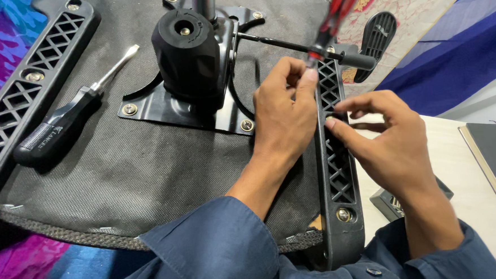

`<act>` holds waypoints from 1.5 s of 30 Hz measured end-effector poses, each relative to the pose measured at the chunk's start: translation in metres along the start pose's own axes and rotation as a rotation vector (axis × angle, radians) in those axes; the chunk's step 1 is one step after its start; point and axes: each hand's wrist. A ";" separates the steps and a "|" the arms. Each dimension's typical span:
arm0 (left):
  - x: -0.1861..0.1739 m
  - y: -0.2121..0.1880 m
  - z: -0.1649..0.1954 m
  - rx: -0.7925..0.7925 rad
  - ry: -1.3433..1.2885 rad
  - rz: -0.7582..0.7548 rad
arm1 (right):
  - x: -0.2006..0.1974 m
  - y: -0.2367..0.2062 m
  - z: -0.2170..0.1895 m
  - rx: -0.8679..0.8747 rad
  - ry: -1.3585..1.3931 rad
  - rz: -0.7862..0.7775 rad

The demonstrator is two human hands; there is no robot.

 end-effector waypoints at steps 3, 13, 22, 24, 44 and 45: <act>0.000 -0.005 0.004 0.024 -0.023 -0.115 | -0.002 -0.002 0.002 -0.076 0.264 0.007; 0.001 -0.012 0.010 0.184 -0.021 -0.307 | -0.009 0.002 -0.011 -0.068 0.599 0.161; 0.000 -0.012 0.013 0.229 -0.007 -0.327 | -0.009 -0.001 -0.007 -0.104 0.679 0.172; -0.002 -0.011 0.014 0.239 0.024 -0.320 | -0.011 -0.001 -0.006 -0.128 0.675 0.173; -0.025 -0.026 0.016 0.263 0.324 -0.295 | -0.017 -0.022 -0.011 -0.146 0.528 0.176; -0.025 -0.028 0.017 0.278 0.364 -0.332 | -0.018 -0.023 -0.011 -0.158 0.516 0.177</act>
Point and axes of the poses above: each hand's wrist, its own y-axis towards the middle knuckle, its own x-axis out of the palm, z = x × y, and after that the axes turned 9 degrees about x, right-handed
